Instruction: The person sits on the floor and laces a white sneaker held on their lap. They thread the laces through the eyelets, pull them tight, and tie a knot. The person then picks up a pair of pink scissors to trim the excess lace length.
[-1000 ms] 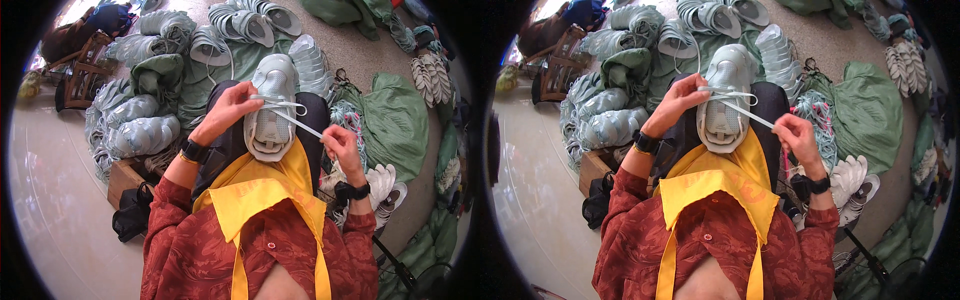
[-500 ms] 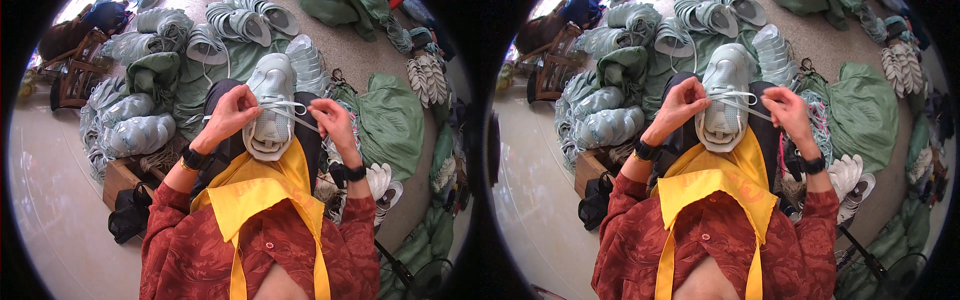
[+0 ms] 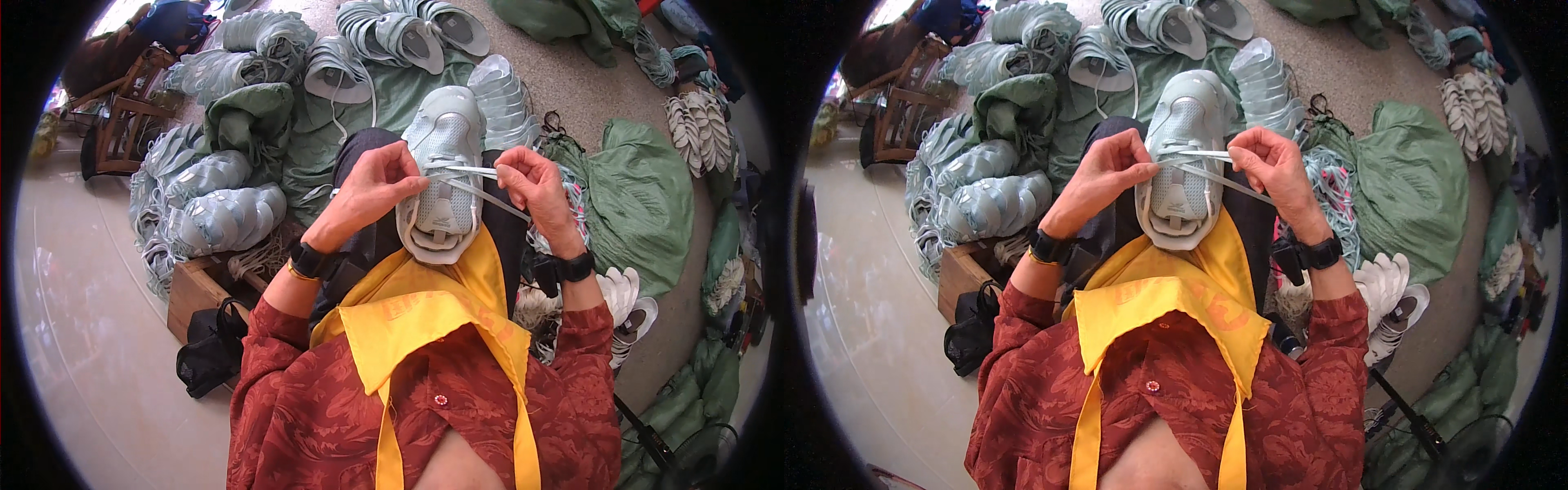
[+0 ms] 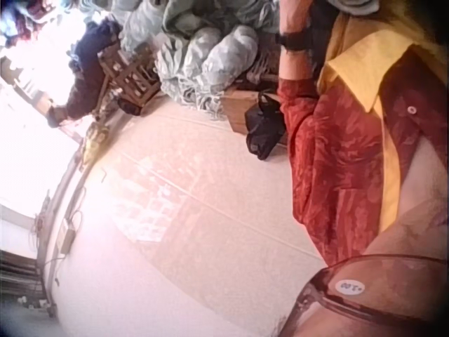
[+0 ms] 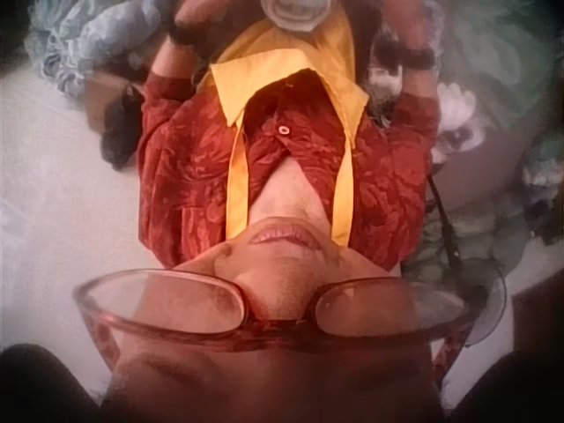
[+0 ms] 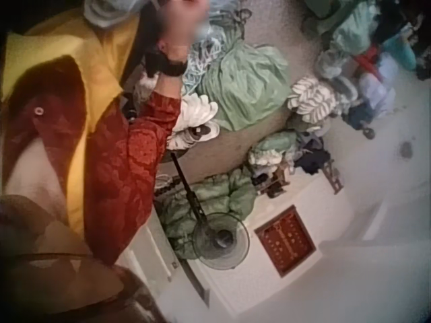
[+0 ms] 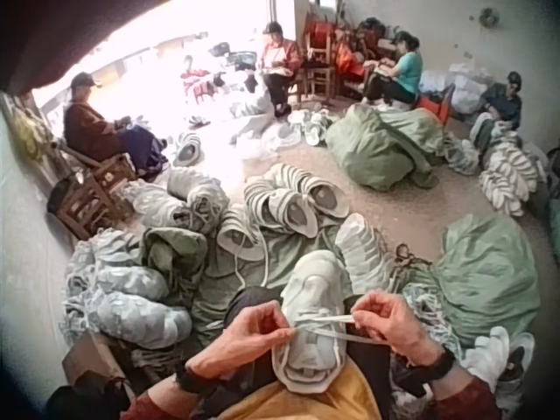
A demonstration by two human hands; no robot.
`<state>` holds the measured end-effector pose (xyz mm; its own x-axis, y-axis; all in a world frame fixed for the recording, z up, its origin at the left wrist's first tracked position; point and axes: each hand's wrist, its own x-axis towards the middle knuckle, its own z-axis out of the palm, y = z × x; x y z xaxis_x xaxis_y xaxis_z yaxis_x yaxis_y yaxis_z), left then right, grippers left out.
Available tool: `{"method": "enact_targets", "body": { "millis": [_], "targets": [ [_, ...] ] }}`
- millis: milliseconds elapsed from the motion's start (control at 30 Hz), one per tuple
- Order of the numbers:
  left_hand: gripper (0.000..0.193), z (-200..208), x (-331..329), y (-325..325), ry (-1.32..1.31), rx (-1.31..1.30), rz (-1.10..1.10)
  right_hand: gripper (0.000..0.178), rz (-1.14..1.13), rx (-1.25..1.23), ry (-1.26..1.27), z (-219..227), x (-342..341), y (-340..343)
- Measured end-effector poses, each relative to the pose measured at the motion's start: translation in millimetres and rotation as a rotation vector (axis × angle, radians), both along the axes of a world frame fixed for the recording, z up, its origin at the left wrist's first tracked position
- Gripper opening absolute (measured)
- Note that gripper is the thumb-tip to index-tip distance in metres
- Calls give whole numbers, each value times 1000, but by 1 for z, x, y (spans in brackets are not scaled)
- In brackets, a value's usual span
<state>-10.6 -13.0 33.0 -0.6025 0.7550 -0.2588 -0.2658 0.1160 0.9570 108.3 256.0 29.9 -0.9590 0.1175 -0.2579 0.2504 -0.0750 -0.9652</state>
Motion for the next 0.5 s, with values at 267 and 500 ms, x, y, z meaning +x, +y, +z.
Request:
{"method": "enact_targets", "body": {
  "millis": [267, 500],
  "targets": [
    [20, 34, -18, -50, -62, 0, -18, 16, 28, 1, 22, 5, -10, -22],
    [24, 32, -25, -112, 0, -76, 60, 19, 24, 376, 96, 0, 6, -28]
  ]
}}
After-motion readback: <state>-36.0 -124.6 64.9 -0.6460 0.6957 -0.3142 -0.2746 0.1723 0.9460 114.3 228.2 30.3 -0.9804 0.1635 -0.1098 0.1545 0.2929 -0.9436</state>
